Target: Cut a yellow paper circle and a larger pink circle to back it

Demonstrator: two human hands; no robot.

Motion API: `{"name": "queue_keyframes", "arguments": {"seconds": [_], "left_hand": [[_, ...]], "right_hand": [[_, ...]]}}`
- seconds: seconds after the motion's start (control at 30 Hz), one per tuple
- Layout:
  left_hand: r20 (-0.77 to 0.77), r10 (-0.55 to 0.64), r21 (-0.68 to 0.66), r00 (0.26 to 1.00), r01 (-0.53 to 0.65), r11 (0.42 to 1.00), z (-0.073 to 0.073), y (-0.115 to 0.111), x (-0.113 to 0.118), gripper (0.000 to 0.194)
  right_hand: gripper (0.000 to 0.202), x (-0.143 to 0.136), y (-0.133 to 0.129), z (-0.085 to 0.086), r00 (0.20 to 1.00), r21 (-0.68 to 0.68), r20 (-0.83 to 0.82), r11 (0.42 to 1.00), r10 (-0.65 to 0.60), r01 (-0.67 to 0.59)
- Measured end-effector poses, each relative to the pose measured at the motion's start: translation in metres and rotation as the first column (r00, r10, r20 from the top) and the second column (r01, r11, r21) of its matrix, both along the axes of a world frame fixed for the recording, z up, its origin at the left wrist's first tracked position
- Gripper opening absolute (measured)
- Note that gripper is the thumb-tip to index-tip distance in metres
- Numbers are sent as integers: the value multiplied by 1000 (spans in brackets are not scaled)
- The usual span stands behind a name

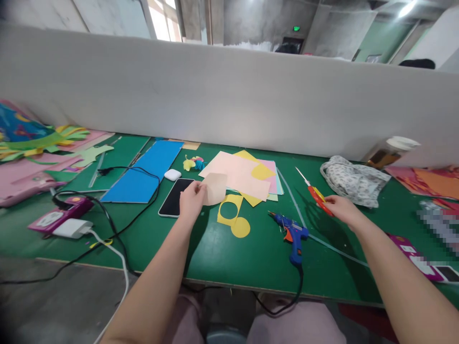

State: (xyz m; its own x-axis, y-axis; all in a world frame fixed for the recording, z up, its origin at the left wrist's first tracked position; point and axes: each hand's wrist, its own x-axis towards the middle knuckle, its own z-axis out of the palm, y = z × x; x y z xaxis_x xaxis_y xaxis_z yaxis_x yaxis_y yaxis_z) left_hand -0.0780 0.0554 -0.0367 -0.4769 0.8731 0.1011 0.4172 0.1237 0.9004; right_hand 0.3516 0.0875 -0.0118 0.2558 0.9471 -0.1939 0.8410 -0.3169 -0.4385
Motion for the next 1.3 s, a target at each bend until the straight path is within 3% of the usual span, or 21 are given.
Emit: {"name": "queue_keyframes", "arguments": {"seconds": [0.2, 0.33, 0.5, 0.67, 0.77, 0.97, 1.07, 1.2, 1.3], "left_hand": [[-56, 1, -132, 998, -8, 991, -4, 5, -10, 14], [-13, -17, -118, 1000, 15, 993, -8, 7, -10, 29], [61, 12, -63, 998, -8, 998, -11, 8, -10, 29], [116, 24, 0, 993, -25, 1000, -14, 9, -11, 29], [146, 23, 47, 989, -30, 998, -13, 8, -9, 26], [234, -17, 168, 972, -24, 986, -10, 6, 7, 14], [292, -52, 233, 955, -19, 972, -8, 4, 17, 8], [419, -110, 292, 902, -19, 956, -8, 3, 26, 8], [560, -105, 292, 822, -77, 953, -11, 6, 30, 13]], "right_hand": [[34, -36, -7, 18, 984, 61, -177, 998, 28, -18], [36, -57, -15, 28, 962, 75, -264, 996, 68, -49], [41, -81, -35, 42, 925, 101, -361, 991, 122, -92], [52, -107, -59, 63, 790, 210, -580, 973, 200, -93], [48, -116, -71, 67, 705, 244, -668, 965, 238, -95], [43, -145, -92, 55, 450, 378, -829, 926, 333, 10], [35, -169, -98, 44, 379, 422, -851, 903, 364, 80], [34, -195, -96, 24, 263, 365, -904, 929, 336, 68], [41, -204, -94, 2, 204, 279, -945, 955, 254, 102]]}}
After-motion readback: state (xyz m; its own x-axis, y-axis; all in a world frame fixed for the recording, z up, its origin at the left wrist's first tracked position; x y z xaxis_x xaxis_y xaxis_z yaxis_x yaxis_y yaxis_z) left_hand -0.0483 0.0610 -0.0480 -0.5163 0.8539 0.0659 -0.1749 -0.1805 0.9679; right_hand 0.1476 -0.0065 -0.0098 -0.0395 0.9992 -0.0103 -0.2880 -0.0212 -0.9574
